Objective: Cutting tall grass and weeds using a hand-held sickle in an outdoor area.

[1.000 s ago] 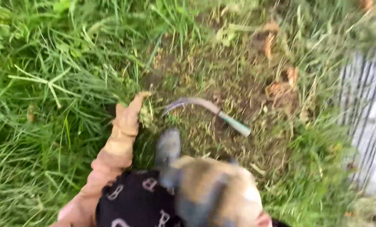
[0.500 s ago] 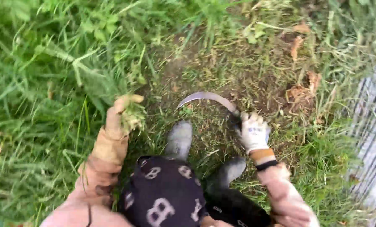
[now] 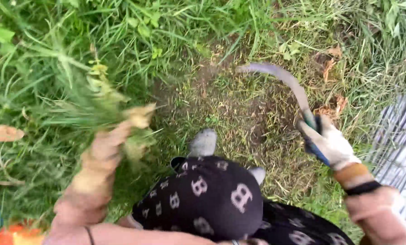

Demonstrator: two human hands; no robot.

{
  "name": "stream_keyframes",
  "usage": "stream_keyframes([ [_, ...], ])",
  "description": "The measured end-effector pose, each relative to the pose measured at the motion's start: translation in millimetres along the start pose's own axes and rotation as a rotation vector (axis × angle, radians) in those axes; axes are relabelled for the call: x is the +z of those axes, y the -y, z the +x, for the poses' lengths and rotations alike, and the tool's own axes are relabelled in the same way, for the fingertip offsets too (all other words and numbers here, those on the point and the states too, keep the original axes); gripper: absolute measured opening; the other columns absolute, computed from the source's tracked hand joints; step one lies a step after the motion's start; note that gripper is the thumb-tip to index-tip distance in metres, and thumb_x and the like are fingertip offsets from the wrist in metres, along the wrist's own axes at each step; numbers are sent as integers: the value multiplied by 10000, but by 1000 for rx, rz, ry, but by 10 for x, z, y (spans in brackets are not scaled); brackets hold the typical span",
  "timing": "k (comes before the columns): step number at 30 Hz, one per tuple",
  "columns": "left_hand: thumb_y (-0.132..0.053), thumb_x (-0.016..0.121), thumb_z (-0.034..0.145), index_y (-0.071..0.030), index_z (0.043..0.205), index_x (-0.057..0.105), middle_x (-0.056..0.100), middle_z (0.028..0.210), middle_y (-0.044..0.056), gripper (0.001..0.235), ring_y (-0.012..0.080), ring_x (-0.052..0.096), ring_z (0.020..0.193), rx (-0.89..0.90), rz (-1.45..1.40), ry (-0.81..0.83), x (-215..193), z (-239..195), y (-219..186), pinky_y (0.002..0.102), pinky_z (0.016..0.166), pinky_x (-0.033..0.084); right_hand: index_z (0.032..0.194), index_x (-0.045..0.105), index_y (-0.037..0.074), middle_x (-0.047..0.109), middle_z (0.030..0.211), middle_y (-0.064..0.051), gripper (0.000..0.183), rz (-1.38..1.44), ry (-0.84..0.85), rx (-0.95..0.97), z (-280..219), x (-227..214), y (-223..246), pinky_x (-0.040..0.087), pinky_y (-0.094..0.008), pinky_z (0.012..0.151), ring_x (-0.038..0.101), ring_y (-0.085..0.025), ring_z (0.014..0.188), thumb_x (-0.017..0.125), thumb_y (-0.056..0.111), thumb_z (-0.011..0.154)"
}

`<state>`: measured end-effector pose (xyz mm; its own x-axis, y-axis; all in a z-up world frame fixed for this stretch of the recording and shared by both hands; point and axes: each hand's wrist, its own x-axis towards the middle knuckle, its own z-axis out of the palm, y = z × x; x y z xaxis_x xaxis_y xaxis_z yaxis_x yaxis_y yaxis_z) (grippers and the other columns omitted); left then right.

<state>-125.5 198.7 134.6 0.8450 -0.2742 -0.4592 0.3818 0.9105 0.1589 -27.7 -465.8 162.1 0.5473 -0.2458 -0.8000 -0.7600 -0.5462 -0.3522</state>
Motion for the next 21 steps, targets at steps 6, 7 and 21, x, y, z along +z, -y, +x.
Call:
stream_keyframes([
  [6,-393,551,1071,7,1626,714,784,1619,280,703,387,755,1567,-481,260,-424,-164,1691,962,402,1325,585,1690,707,196,844,1562,-326,706,-138,-7,-135,796,1221,-60,660,-748,1228,822,-587,1418,873,637,1164],
  [7,-807,590,970,-107,1460,855,877,1463,196,895,402,838,1437,-467,959,-901,-275,2000,1120,484,1215,676,1674,641,174,852,1260,-271,663,86,22,-159,825,1494,-19,704,-660,893,838,-487,1031,843,601,1208],
  [21,-996,791,979,-236,1434,806,987,1225,52,886,302,947,1280,12,1841,-1166,288,4074,1259,521,1187,753,1529,724,126,857,835,-148,608,275,166,-190,1415,2890,-179,792,-504,588,870,-321,605,689,682,1287],
])
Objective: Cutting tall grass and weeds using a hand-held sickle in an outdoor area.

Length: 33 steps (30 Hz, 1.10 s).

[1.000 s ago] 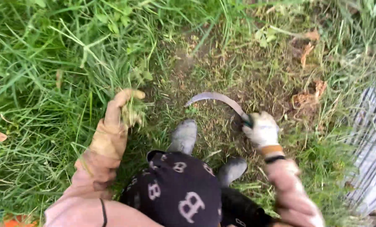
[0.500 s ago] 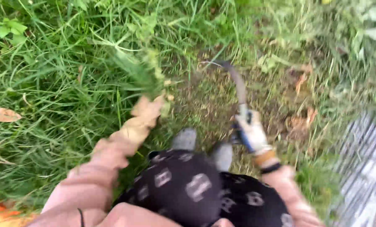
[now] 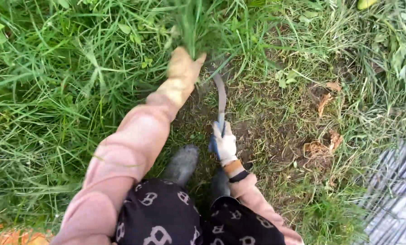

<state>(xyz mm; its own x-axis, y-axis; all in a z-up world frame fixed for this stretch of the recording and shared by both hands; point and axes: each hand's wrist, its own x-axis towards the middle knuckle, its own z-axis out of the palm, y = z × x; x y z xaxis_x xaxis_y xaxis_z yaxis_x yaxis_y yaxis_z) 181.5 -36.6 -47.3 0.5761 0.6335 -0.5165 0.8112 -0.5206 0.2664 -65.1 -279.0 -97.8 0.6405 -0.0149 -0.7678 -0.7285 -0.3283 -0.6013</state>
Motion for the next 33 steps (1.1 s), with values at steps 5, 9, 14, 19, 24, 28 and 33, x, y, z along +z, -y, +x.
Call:
stream_keyframes([
  [5,-191,649,1350,67,1623,704,880,1201,186,379,251,869,957,215,687,178,227,536,-158,401,806,793,1608,696,295,822,938,-102,568,-220,-59,-115,-115,-118,-134,627,-506,667,790,-314,706,758,614,1142],
  [9,-300,727,1313,2,1145,901,903,968,148,386,244,879,786,224,890,-87,117,732,60,402,658,767,1545,727,342,870,985,-149,660,-305,-11,80,-691,-535,275,659,-525,812,842,-382,831,639,811,1090],
  [14,-328,722,1225,-286,869,588,622,803,-97,382,107,659,790,-94,-263,410,-1736,-408,570,360,1091,609,1172,612,199,551,754,48,238,384,-80,-111,-671,-671,-270,562,-342,483,556,-109,546,752,359,1281],
  [19,-406,987,967,-103,1035,944,848,821,203,313,292,827,632,-116,-973,125,-1899,-1188,2013,487,540,715,1255,679,150,757,656,-187,288,298,-1,24,-523,-338,81,621,-448,330,749,-342,398,723,433,1287],
  [24,-325,905,1095,15,1038,899,852,907,250,344,292,817,704,-144,-982,89,-1643,-1725,2448,502,648,738,1280,704,137,721,725,-147,318,347,2,47,-466,-51,134,627,-434,327,736,-299,427,757,450,1265],
  [28,-566,842,1104,46,1371,872,878,1263,320,669,443,835,1149,-319,-551,98,-1042,-1479,2639,673,1046,694,1289,664,137,729,740,-162,359,323,51,39,-425,145,194,656,-472,337,746,-319,438,756,483,1269],
  [33,-1020,758,1011,-199,1525,896,920,1411,219,979,457,859,1408,-454,-131,52,-463,-654,2667,698,1239,660,1310,680,155,777,766,-126,337,196,99,36,-252,539,469,713,-435,396,787,-289,478,725,487,1272],
])
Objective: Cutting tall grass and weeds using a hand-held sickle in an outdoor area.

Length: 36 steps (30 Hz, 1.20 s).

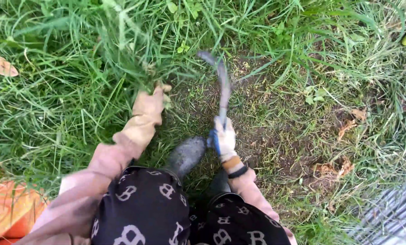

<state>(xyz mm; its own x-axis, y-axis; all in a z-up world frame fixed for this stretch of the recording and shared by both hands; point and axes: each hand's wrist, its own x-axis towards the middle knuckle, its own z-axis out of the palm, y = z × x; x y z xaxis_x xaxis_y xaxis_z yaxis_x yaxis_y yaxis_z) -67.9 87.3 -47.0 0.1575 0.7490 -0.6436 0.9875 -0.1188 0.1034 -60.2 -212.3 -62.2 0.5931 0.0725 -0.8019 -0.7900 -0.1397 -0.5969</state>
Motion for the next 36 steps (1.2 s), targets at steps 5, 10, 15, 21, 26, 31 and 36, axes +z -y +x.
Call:
stream_keyframes([
  [5,-1139,540,982,-275,1305,848,825,1192,71,972,304,851,1144,213,232,-509,502,-73,-690,500,1001,702,1550,681,238,901,1248,-342,475,-513,100,-110,98,426,183,712,-760,1130,896,-613,1203,724,619,1269],
  [10,-1046,744,860,-148,1143,739,772,1002,105,941,365,871,942,558,250,-769,168,-32,-1259,523,817,741,1550,615,190,913,1206,-345,551,-606,83,-138,123,330,-93,702,-755,1118,909,-594,1190,716,638,1245],
  [15,-855,986,1028,-31,1364,805,946,1196,140,908,358,961,1205,533,446,-273,142,364,-1706,594,953,794,1565,649,76,922,1246,-374,496,-599,77,-264,270,486,-126,716,-788,1026,897,-617,1198,771,418,1227],
  [21,-572,762,1258,-91,1099,933,889,1013,62,535,322,902,918,492,698,-136,329,1619,-1943,499,669,698,2016,374,329,657,1839,-265,897,-696,215,-175,-483,-164,12,466,-590,1414,696,-556,1604,576,589,1181],
  [26,-550,860,1150,-5,1222,878,879,1107,178,549,388,908,989,299,310,45,-693,1923,-1392,542,720,710,1338,850,165,867,1093,-271,338,-519,-24,-145,-418,-1470,-922,676,-679,925,861,-454,1023,836,488,1239],
  [31,-531,948,1053,72,1333,829,872,1192,283,675,448,914,1053,229,-83,85,-1206,113,-218,581,765,721,1168,670,168,639,775,-120,236,-80,-50,-98,-351,-944,-185,653,-504,478,700,-311,581,812,324,1273],
  [36,-513,1037,957,150,1443,781,865,1277,388,861,508,921,1117,52,-454,193,-1003,-1361,-180,620,811,733,1305,775,218,845,875,-140,379,-465,-71,-153,-98,-399,-19,731,-530,718,862,-343,757,867,579,1235],
])
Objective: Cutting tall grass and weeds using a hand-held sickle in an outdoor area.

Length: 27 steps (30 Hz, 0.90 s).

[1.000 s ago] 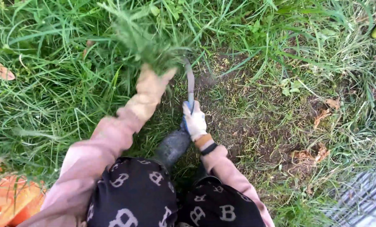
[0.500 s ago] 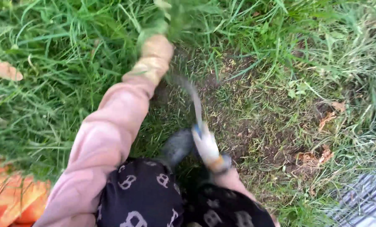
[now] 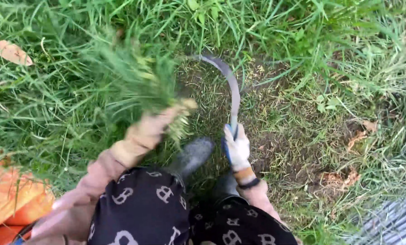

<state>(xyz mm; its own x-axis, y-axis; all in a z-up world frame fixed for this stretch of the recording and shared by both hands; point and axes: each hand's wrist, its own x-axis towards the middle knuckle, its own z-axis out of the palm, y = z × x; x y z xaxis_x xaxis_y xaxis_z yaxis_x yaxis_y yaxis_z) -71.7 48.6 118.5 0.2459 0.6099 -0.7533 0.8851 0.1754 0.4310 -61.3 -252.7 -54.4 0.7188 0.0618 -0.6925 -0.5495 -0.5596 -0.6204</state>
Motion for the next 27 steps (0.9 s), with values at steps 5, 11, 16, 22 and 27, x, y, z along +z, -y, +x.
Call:
stream_keyframes([
  [5,-711,1158,854,-145,1659,743,830,1575,255,1068,427,881,1420,-202,-272,-294,262,566,161,605,1045,814,1544,653,307,916,1200,-283,604,-210,100,-125,430,383,620,673,-782,1052,895,-584,1238,690,812,1214],
  [11,-1010,878,949,-308,1930,540,614,1915,119,1252,404,618,1757,-167,35,-191,561,1133,-682,669,1385,582,1381,568,214,900,1170,-371,520,-353,175,-203,671,882,580,681,-822,1062,892,-641,1183,618,713,1241],
  [16,-913,793,1051,-136,1787,651,790,1535,161,1080,316,759,1282,-31,242,-189,643,2040,-912,503,1092,656,1335,521,170,864,1071,-341,456,-378,140,-260,763,1246,281,635,-800,940,845,-660,1045,619,609,1258],
  [22,-495,763,1176,-150,1467,891,940,1261,79,470,329,905,1173,-54,258,-274,343,2318,-1071,449,938,698,1429,605,112,856,1273,-355,506,-330,296,-74,-206,467,95,597,-739,1056,801,-666,1205,651,571,1221],
  [27,-378,879,1059,14,1093,933,971,1068,216,396,382,918,893,120,-773,169,-187,2188,-334,518,824,739,1310,922,153,895,1148,-176,367,-448,33,-517,-154,-452,-1502,662,-568,853,892,-423,959,925,464,1117],
])
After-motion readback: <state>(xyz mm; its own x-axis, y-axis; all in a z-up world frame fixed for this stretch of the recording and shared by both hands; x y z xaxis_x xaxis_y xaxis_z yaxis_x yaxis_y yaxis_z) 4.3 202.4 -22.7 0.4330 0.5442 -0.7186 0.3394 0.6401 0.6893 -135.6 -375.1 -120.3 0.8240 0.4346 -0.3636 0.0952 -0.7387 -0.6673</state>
